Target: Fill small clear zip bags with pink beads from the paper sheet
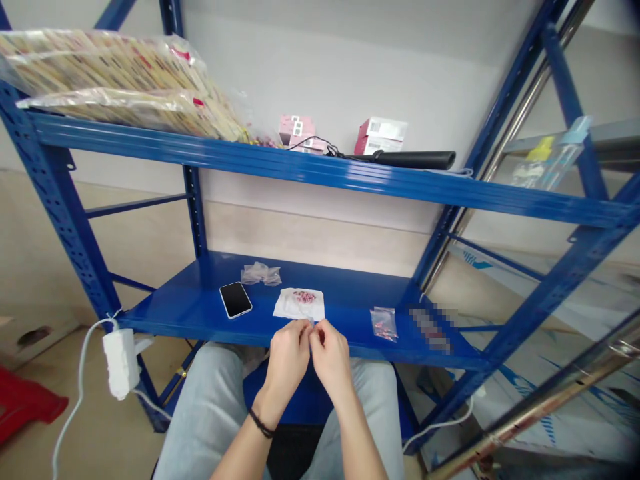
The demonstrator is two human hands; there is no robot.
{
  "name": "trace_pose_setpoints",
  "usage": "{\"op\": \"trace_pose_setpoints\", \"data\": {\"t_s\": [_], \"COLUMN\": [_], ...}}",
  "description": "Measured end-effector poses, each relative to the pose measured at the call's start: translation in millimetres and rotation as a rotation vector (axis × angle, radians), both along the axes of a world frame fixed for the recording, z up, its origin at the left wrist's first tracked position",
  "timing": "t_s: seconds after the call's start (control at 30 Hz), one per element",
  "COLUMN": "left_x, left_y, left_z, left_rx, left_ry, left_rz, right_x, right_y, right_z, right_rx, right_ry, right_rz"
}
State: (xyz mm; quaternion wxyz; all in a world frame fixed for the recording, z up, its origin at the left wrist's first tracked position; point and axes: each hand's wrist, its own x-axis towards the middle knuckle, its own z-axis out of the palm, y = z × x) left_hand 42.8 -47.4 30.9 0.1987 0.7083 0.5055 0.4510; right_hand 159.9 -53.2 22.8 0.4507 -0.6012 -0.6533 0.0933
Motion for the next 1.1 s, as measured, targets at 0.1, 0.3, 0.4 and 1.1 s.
{"op": "trace_pose_setpoints", "data": {"t_s": [0.1,0.3,0.4,1.1], "left_x": [-1,-15,-22,-12], "left_y": [5,17,23,-62], "left_z": [-4.5,0.7,5.6,-47.9], "left_rx": [-0.007,-0.121,-0.179,-0.575], "left_ry": [0.192,0.428,0.434,-0.635], "left_rz": [0.090,0.057,-0.014,-0.411], "right_x": [-1,11,17,17], "right_y": [7,10,9,-44], "right_z": [-14.1,-23.2,-15.9,14.7], "right_rx": [-0.014,-0.099,-0.094,-0.159], "right_ry": [-0.052,0.066,-0.059,-0.059], "right_rz": [-0.070,0.093,0.215,0.023]}}
